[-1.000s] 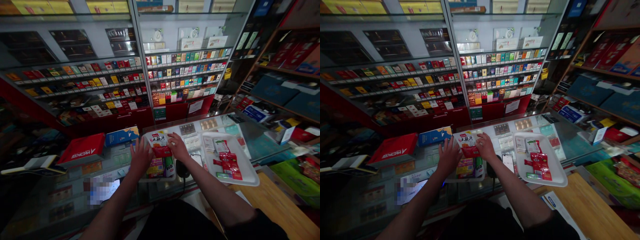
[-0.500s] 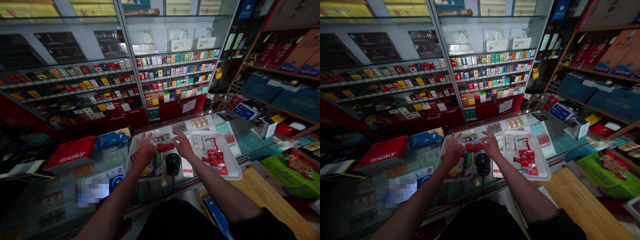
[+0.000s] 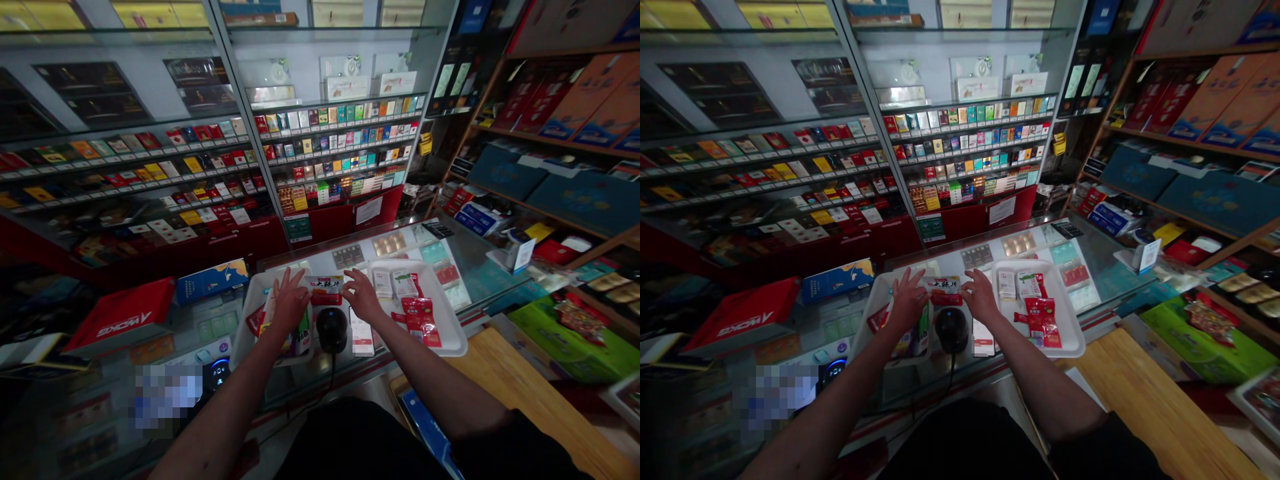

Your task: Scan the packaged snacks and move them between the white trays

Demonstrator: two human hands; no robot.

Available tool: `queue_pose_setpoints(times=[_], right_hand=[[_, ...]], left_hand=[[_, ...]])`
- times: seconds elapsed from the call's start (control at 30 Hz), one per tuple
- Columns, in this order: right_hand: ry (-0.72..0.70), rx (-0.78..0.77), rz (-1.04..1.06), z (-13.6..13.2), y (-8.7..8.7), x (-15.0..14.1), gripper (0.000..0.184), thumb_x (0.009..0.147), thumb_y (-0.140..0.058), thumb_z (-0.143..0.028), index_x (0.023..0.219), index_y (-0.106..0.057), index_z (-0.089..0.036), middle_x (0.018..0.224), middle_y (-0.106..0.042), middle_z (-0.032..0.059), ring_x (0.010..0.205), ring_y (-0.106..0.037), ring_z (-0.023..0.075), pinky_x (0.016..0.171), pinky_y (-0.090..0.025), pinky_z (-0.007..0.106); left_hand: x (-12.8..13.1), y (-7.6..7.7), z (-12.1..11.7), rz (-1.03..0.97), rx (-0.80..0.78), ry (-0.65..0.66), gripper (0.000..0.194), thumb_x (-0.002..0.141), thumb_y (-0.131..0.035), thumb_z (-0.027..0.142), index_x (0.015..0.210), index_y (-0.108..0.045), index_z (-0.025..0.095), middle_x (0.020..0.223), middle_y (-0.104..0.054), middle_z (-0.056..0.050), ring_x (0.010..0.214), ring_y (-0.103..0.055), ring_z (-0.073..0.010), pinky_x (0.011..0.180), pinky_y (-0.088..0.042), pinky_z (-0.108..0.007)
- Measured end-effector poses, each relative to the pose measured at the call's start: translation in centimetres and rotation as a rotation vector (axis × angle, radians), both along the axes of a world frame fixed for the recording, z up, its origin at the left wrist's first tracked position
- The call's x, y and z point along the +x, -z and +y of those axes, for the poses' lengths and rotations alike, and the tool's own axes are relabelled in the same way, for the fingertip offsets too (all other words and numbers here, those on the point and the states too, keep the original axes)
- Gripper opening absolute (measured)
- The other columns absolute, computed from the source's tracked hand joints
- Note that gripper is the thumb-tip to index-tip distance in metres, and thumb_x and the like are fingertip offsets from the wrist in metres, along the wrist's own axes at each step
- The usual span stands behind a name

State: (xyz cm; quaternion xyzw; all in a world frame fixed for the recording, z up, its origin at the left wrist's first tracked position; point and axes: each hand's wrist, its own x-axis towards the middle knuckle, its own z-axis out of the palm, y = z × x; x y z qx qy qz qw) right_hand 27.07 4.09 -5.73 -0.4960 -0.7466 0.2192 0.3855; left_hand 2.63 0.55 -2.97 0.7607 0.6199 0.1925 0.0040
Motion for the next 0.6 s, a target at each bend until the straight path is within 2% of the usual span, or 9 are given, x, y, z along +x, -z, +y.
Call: queue_pose_setpoints(times=[0.27, 0.43, 0.6], right_hand=[[0.011, -0.013, 0.0, 0.6, 1.5, 0.3, 0.012, 0.087, -0.069, -0.02, 0.076, -0.073, -0.022, 0.139, -0.065, 0.01, 0.144, -0.044, 0.0307, 0.117, -0.036, 0.054], [0.031, 0.011, 0.026, 1.5, 0.6, 1.2, 0.012, 0.088, -0.068, -0.024, 0.077, -0.073, -0.022, 0.14, -0.064, 0.0109, 0.142, -0.046, 0.0311, 0.117, -0.035, 0.055], [0.101, 0.03, 0.038, 2.0, -0.6, 3.5, 0.015, 0.09, -0.065, -0.027, 0.079, -0.073, -0.022, 0.139, -0.064, 0.0125, 0.141, -0.048, 0.0301, 0.118, -0.035, 0.053]], left_hand=[[0.2, -0.2, -0.3, 0.014, -0.016, 0.034, 0.018, 0.093, -0.055, 0.022, 0.087, -0.073, 0.022, 0.161, -0.044, -0.003, 0.158, -0.017, -0.0366, 0.122, -0.015, -0.074], [1.3, -0.7, 0.9, -0.024, 0.007, 0.006, 0.02, 0.095, -0.054, 0.027, 0.085, -0.071, 0.021, 0.159, -0.047, -0.006, 0.157, -0.02, -0.0362, 0.123, -0.017, -0.071], [3.9, -1.3, 2.3, -0.074, 0.012, 0.026, 0.023, 0.097, -0.051, 0.029, 0.086, -0.07, 0.021, 0.159, -0.048, -0.007, 0.157, -0.022, -0.0347, 0.124, -0.018, -0.067]])
